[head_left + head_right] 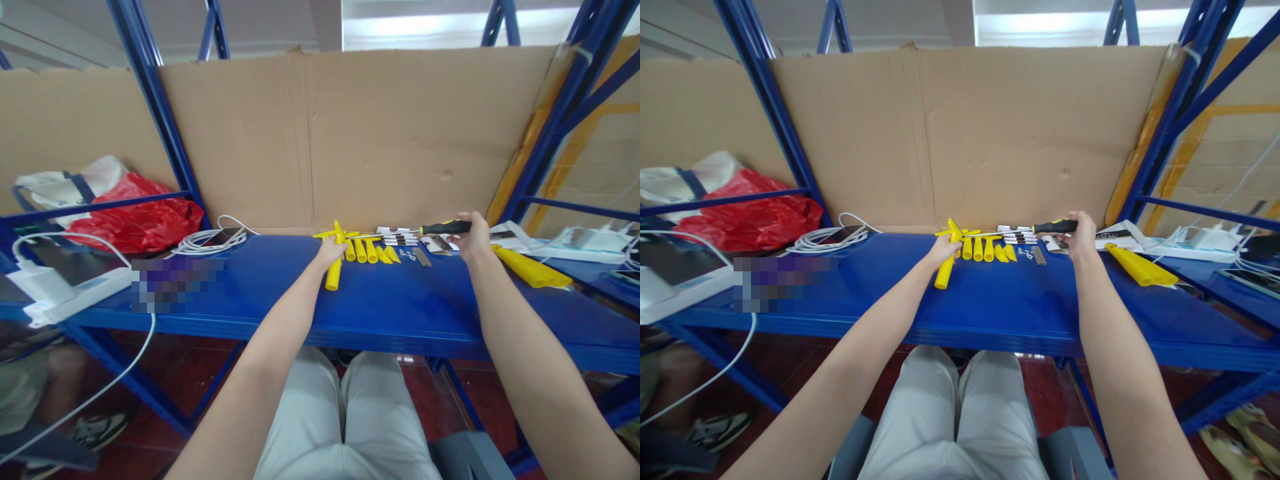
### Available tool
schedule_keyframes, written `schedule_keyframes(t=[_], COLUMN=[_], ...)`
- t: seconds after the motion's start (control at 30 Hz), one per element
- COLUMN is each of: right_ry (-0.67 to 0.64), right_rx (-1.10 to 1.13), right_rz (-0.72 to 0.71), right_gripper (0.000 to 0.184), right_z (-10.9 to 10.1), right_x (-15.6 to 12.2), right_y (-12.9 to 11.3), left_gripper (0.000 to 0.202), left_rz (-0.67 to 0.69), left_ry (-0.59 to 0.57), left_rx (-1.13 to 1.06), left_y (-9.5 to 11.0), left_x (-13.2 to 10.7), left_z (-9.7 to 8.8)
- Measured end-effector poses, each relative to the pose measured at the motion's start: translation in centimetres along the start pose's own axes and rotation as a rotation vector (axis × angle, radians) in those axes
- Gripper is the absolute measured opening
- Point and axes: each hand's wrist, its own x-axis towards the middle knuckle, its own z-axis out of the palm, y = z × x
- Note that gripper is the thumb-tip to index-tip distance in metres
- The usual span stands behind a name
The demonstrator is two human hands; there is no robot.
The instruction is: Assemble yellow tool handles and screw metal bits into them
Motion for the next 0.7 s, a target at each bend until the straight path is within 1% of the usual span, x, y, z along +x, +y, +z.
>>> schedule_keyframes(t=[0.07,0.1,0.17,0.23,0.37,0.43,0.57,0.63,0.7], right_ry=[0.078,0.103,0.132,0.131,0.124,0.149,0.180,0.174,0.171], right_rx=[-0.049,-0.074,-0.106,-0.108,-0.070,-0.086,-0.171,-0.164,-0.123], right_rz=[0.035,0.033,0.004,-0.019,-0.022,-0.023,-0.039,-0.035,-0.034], right_gripper=[0.019,0.021,0.020,0.018,0.015,0.015,0.023,0.020,0.019], right_z=[0.2,0.4,0.5,0.6,0.6,0.7,1.2,1.2,1.1], right_x=[-0.6,-0.8,-1.0,-0.9,-0.6,-1.0,-2.4,-2.6,-2.3], right_y=[-0.3,-0.3,-0.3,-0.1,-0.2,-0.4,-0.8,-0.9,-0.8], left_gripper=[0.016,0.015,0.015,0.014,0.016,0.017,0.016,0.015,0.014], left_rz=[-0.005,-0.007,-0.011,-0.013,-0.021,-0.024,-0.023,-0.019,-0.018], left_ry=[-0.002,-0.004,-0.007,-0.008,-0.013,-0.014,-0.013,-0.015,-0.017], left_rx=[0.000,0.000,0.000,0.000,0.003,0.004,0.012,0.017,0.017], left_y=[0.0,0.0,0.1,0.1,0.3,0.3,0.2,0.2,0.2], left_x=[0.0,0.0,0.0,0.0,-0.2,-0.2,-0.1,-0.1,-0.1], left_z=[0.0,-0.1,-0.1,-0.1,-0.1,-0.1,0.0,0.0,0.0])
